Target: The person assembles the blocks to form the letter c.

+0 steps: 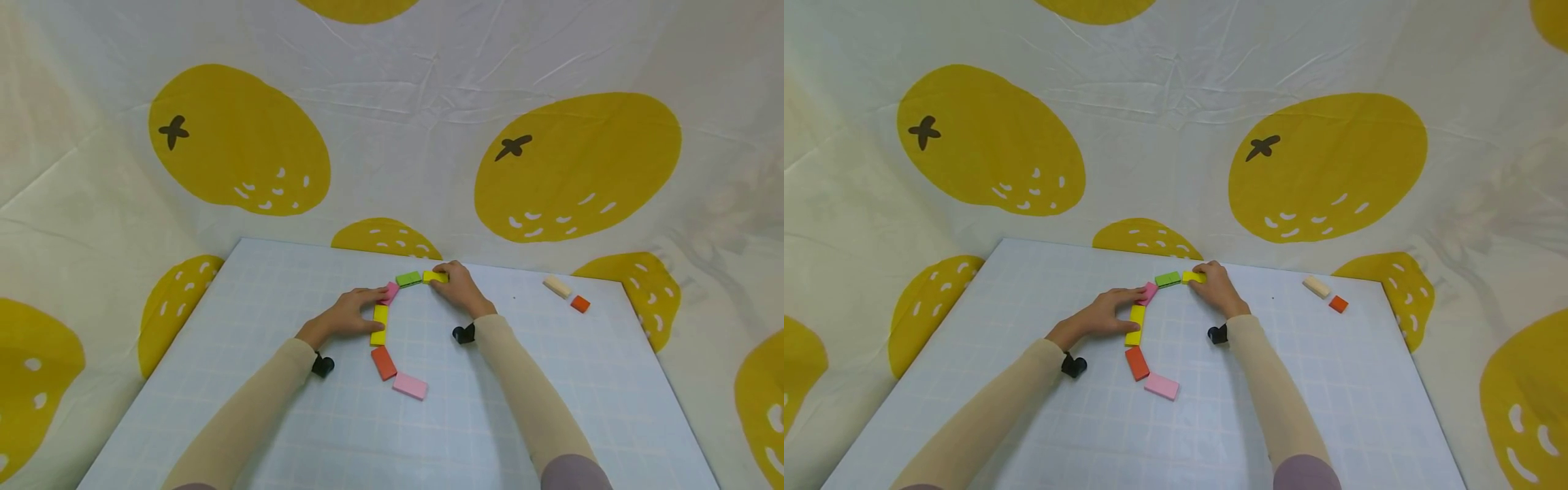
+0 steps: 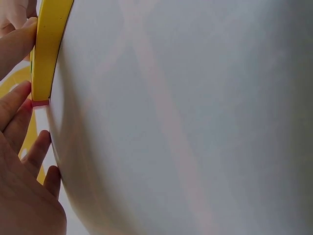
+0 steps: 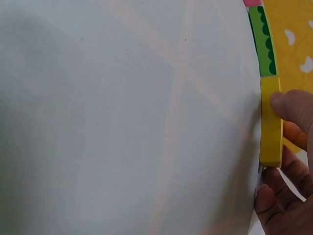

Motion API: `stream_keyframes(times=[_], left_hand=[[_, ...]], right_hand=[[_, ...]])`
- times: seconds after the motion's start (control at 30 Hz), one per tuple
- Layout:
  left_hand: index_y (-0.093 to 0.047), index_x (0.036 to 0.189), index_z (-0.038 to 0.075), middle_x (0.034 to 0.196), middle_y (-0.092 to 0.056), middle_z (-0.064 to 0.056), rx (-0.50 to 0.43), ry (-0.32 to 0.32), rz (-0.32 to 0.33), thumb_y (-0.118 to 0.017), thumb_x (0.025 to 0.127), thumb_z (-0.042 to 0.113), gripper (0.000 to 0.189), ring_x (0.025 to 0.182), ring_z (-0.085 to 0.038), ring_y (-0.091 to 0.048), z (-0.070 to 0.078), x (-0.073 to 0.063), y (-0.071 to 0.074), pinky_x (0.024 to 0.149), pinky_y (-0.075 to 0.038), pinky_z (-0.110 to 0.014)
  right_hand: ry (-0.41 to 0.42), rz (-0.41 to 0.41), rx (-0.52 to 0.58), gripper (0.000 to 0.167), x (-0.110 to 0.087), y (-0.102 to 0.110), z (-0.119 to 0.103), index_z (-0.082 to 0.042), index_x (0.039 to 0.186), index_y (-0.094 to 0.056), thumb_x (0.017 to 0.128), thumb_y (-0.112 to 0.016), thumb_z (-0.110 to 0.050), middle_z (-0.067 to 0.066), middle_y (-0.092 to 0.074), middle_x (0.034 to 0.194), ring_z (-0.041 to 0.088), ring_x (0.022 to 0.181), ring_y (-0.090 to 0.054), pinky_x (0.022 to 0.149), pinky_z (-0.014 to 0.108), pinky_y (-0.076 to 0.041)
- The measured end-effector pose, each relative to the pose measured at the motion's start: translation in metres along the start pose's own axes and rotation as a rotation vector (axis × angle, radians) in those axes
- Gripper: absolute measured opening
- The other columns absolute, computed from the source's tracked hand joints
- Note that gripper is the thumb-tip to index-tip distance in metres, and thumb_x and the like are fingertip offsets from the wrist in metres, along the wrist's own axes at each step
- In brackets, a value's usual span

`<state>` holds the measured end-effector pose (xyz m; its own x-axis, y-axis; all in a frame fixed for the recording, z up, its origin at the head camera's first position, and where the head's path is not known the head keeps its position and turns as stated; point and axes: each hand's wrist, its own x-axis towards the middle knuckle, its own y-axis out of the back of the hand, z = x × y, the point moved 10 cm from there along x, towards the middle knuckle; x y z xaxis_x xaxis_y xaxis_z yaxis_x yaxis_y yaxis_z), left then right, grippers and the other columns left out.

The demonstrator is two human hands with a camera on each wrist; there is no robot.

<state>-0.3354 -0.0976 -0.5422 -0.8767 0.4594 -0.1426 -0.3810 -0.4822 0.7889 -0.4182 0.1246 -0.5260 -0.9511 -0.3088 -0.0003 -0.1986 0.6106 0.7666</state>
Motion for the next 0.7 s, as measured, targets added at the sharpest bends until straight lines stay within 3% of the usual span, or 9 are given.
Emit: stream_keyframes(times=[0.7], left_hand=[[-0.041,0.159,0.031,0.165,-0.04,0.005,0.008,-0.006,0.001,-0.077,0.089,0.044,0.08,0.152,-0.031,-0.033,-0.0005,0.0012,-0.0007,0.121,-0.028,-0.063]], right_hand=[[0.015,-0.006,-0.011,0.044,0.0028,-0.0032,0.0008,0.0,0.134,-0.065,0.099,-0.069,-0.025,0.023,-0.058,0.133,0.037,0.124,-0.055,0.114,0.052,-0.042]])
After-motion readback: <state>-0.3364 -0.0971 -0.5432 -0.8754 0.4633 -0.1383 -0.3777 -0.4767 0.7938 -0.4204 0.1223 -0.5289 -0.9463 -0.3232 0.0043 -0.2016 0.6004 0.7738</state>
